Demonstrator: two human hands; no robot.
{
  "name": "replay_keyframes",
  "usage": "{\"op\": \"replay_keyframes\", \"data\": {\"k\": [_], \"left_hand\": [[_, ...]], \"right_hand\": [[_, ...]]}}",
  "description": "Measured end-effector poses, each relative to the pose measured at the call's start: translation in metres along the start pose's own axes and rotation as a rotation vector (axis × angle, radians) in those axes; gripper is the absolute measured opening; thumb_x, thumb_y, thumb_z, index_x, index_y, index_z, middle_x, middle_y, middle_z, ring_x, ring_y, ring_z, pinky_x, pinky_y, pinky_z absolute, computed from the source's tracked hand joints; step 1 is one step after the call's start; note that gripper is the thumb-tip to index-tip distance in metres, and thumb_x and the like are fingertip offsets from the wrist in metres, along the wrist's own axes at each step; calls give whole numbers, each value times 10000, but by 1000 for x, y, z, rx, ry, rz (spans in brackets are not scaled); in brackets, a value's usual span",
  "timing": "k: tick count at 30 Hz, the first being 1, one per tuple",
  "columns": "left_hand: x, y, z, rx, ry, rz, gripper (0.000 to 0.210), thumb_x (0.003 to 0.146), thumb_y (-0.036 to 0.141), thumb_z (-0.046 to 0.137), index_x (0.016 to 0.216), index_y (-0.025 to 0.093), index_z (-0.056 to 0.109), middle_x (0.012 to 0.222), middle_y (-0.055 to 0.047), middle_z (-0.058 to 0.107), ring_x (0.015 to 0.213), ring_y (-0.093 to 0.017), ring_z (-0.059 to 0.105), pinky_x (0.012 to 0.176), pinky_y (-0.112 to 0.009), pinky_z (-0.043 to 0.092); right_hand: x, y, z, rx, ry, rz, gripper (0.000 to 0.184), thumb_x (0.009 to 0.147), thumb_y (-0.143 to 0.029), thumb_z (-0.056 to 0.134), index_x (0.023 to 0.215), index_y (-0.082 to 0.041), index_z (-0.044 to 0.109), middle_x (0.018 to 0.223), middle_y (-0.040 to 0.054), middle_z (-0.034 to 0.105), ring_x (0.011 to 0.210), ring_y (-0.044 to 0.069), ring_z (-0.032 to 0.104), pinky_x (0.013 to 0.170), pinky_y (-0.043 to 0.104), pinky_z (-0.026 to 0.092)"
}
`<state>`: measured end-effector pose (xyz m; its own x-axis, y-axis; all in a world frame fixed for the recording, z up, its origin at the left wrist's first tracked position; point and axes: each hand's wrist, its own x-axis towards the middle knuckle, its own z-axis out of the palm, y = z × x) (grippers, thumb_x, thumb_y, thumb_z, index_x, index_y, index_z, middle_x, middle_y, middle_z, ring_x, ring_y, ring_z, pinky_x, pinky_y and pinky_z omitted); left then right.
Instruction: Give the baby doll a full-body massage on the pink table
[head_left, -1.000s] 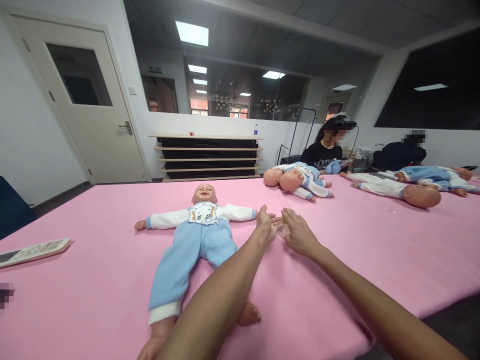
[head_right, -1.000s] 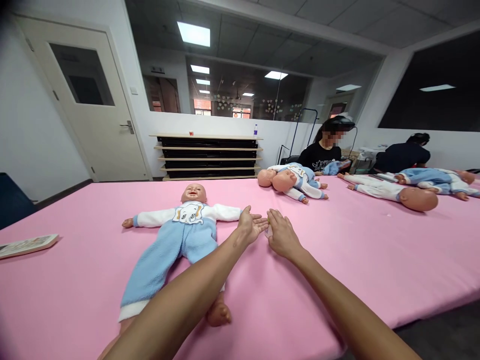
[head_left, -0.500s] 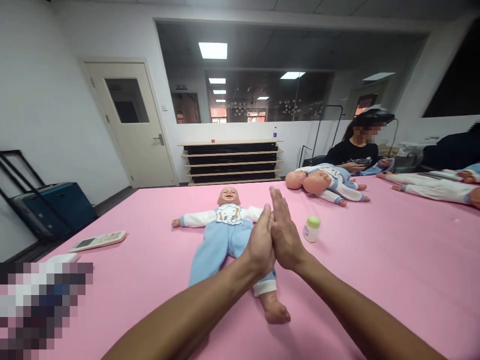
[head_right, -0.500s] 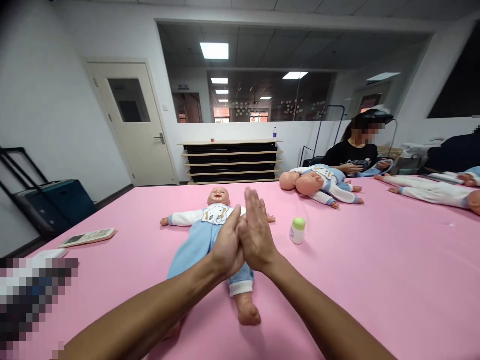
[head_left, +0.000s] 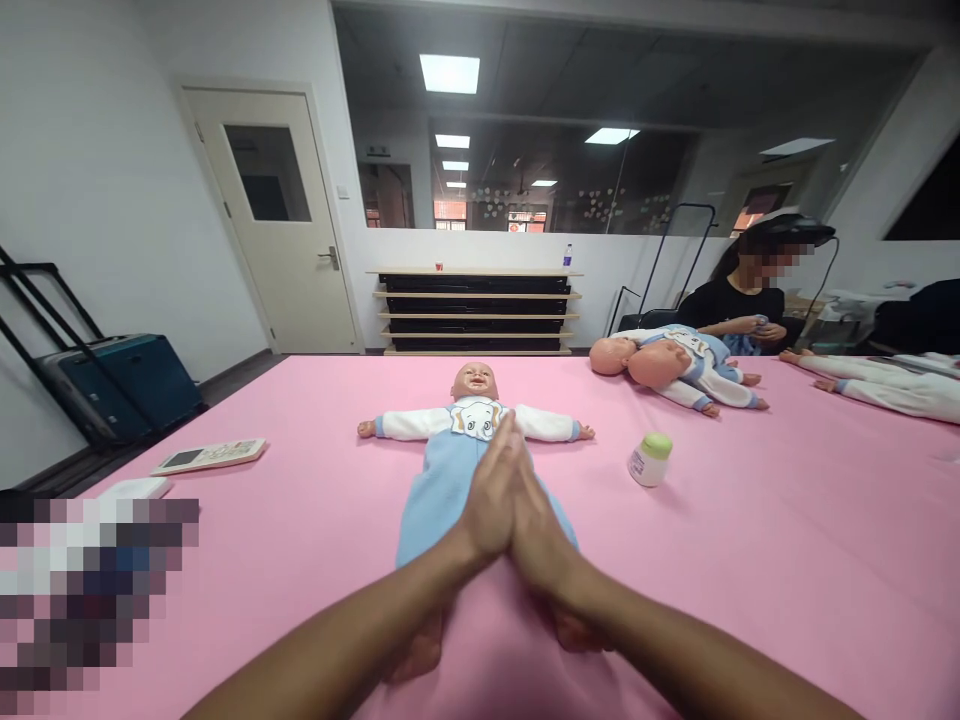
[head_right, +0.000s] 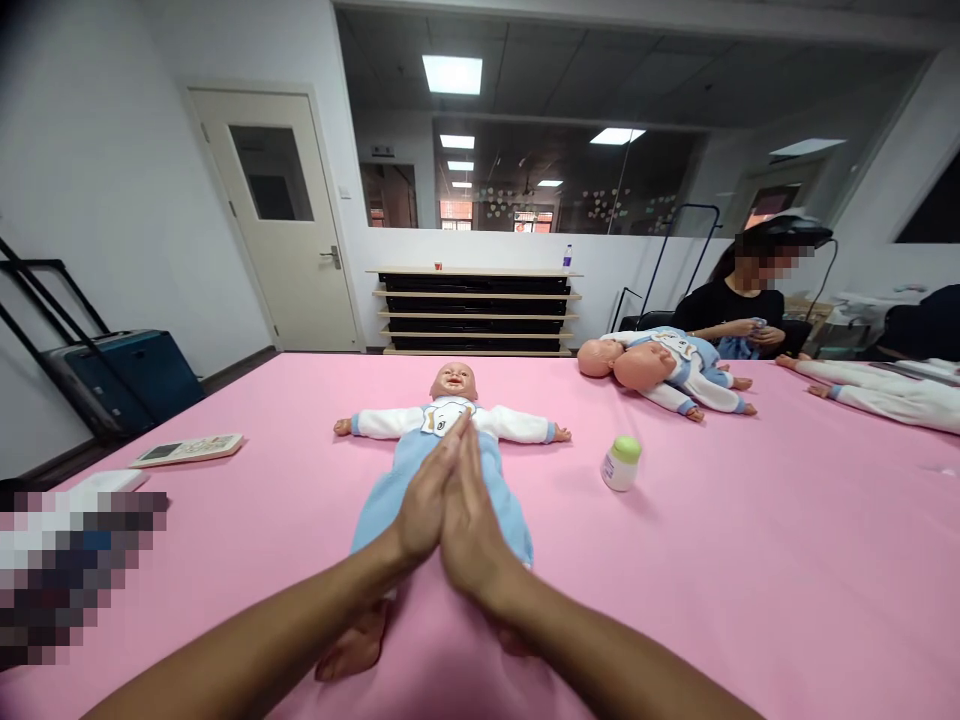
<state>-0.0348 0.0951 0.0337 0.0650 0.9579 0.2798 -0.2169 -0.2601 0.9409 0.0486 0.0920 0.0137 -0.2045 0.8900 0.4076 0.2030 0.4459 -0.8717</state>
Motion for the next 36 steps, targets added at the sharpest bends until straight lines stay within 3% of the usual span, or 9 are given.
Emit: {"op": "replay_keyframes", "data": {"k": [2,4,9,13,15,17,20,24,36], "left_hand": [[13,-7,-9,26,65,-3,527,981,431,380,1445,196,468,1565,-45,370,1490,-210,248,1252,-415,180],[23,-9,-15,27,85,3,501,989,425,361,1414,202,504,1530,-53,429,1468,-219,307,1231,-429,242],[54,-11,-37,320,-39,334,327,951,353,489,1166,196,678,1239,-70,674,1202,-228,596,1087,-399,442],[106,-43,-74,718,138,522,303,913,285,520,1160,182,662,1193,-79,677,1162,-231,595,1067,-413,444],[125,-63,-88,820,122,508,322,925,280,479,1181,177,645,1202,-85,670,1169,-234,587,1064,-422,440],[133,-78,-97,866,-5,477,340,957,263,384,1136,180,660,1171,-76,682,1149,-219,595,1060,-410,442],[131,-87,-100,874,-128,441,410,981,241,283,1125,179,662,1166,-72,685,1143,-198,597,1069,-387,436],[127,-88,-98,905,-85,396,401,984,257,289,1149,186,648,1215,-75,669,1177,-202,584,1090,-395,422],[127,-91,-98,959,-100,438,385,984,266,362,1294,168,569,1356,-78,597,1276,-191,518,1157,-399,357]], "right_hand": [[-5,-4,9,12,-93,20,689,1015,-566,219,1590,-231,43,1640,-14,-25,1523,159,-20,1273,419,72],[6,-1,10,23,-71,7,705,1007,-578,259,1590,-224,81,1642,-7,26,1525,160,6,1272,405,65],[93,49,-10,-56,302,-6,541,997,-486,349,1386,-155,528,1441,106,510,1372,232,439,1189,435,300],[139,89,-1,-256,80,-216,316,938,-279,440,1094,-171,692,1083,67,712,1014,207,643,972,361,491],[145,103,10,-370,-90,-316,295,891,-212,465,1056,-159,704,1036,76,718,970,208,643,934,352,501],[145,112,18,-448,-190,-396,337,845,-166,490,1110,-146,697,1121,98,700,1071,224,613,1002,368,467],[143,120,21,-496,-239,-406,401,848,-157,472,1193,-155,676,1241,100,659,1211,233,546,1107,401,391],[143,121,19,-540,-275,-357,377,878,-170,441,1162,-150,688,1234,105,662,1219,238,537,1120,420,374],[142,124,18,-630,-96,-202,421,921,-213,453,1319,-144,576,1358,131,571,1290,242,471,1170,440,263]]}}
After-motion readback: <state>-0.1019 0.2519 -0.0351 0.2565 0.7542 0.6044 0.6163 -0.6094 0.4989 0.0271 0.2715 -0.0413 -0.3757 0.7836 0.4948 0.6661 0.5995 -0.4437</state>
